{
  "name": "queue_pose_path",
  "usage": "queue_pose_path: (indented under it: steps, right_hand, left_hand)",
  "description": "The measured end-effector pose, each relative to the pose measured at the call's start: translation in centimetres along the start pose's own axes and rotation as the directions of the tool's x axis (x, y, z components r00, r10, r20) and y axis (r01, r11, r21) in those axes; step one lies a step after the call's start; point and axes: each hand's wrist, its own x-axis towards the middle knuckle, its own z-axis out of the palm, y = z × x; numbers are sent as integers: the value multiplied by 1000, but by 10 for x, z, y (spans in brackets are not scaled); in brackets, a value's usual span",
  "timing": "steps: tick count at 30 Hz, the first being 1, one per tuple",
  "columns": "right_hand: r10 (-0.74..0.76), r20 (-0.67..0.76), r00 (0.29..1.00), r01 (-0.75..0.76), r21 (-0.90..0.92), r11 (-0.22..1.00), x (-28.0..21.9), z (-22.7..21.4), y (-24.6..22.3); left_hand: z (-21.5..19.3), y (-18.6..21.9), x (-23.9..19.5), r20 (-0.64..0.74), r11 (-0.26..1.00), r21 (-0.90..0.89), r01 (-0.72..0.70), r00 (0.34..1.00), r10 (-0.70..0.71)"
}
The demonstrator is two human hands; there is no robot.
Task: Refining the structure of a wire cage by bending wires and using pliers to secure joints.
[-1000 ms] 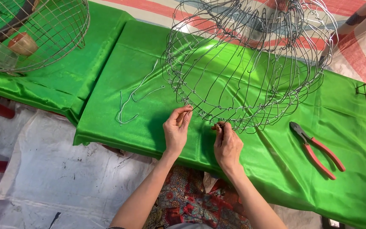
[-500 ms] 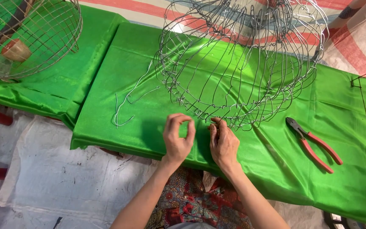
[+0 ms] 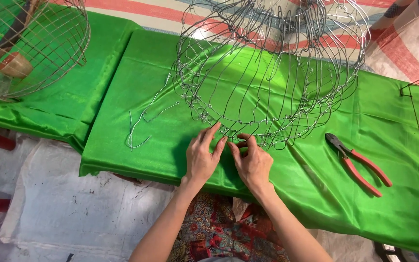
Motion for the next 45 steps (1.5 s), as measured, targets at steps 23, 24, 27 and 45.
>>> queue_pose_path:
  steps: [23, 24, 27, 45]
  right_hand:
    - [-7, -37, 999, 11, 105, 994, 0, 10, 5]
    - [-9, -39, 999, 13, 104, 994, -1, 11, 6]
    - [-6, -34, 999, 10, 112, 994, -1, 10, 6]
    - [39, 30, 999, -47, 307, 951, 1, 8, 6]
  left_hand:
    - [12, -11, -3, 33, 970, 202, -137, 991, 133]
    - [12, -10, -3, 33, 968, 210, -138, 990, 134]
    - [11, -10, -3, 31, 967, 214, -135, 991, 132]
    - [14, -12, -7, 91, 974, 162, -159, 985, 146]
